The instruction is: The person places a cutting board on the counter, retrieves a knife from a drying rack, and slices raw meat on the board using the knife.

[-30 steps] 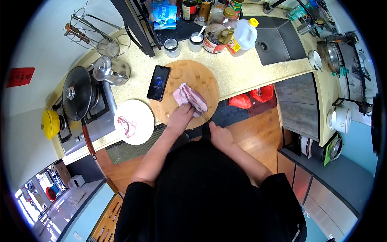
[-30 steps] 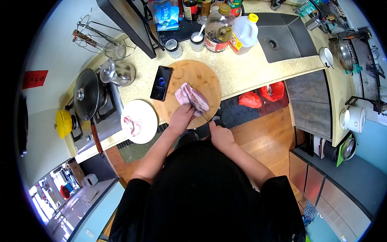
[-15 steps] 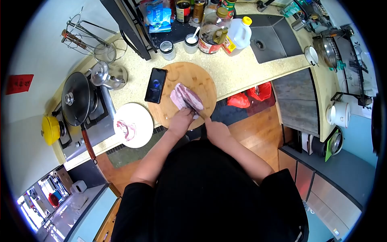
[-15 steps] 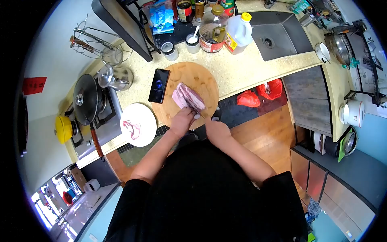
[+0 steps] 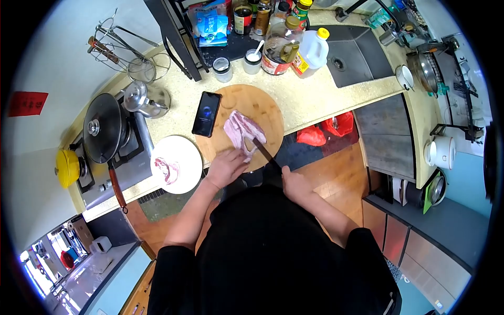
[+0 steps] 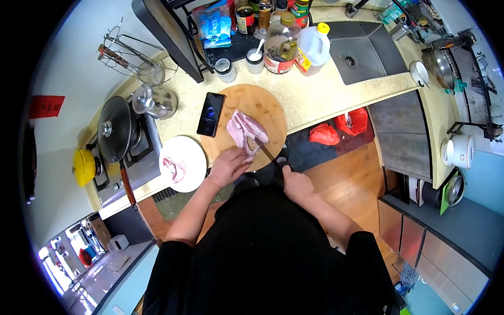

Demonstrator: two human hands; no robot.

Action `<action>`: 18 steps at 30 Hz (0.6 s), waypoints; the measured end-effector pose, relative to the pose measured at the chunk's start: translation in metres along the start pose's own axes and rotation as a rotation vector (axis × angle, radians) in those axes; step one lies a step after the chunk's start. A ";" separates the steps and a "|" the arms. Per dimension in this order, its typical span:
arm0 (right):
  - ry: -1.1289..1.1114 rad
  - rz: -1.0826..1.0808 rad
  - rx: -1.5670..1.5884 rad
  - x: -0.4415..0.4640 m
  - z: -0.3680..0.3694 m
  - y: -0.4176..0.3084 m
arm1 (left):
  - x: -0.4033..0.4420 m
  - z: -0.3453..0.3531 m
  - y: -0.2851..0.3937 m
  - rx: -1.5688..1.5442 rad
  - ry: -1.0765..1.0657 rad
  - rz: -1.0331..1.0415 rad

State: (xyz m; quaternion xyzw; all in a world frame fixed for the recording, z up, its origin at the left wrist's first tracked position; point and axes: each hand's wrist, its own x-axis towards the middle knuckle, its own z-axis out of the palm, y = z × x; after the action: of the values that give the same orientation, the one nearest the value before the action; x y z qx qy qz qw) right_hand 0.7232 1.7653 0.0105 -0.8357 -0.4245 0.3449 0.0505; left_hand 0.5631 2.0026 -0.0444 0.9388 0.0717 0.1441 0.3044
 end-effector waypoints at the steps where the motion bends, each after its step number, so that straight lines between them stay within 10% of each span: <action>1: 0.005 0.007 0.040 0.002 0.000 -0.008 | 0.003 0.006 -0.002 0.028 0.090 -0.045; 8: 0.058 -0.023 0.082 0.042 0.024 -0.022 | 0.040 0.027 -0.002 -0.070 0.099 -0.809; 18: -0.051 -0.089 -0.151 0.021 0.007 -0.003 | 0.017 0.058 -0.005 -0.147 0.136 -0.762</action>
State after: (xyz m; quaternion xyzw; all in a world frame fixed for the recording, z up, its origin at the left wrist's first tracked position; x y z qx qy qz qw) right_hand 0.7257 1.7817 -0.0049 -0.8085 -0.4870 0.3304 -0.0080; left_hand 0.5975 1.9780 -0.0882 0.8091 0.4244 0.0873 0.3970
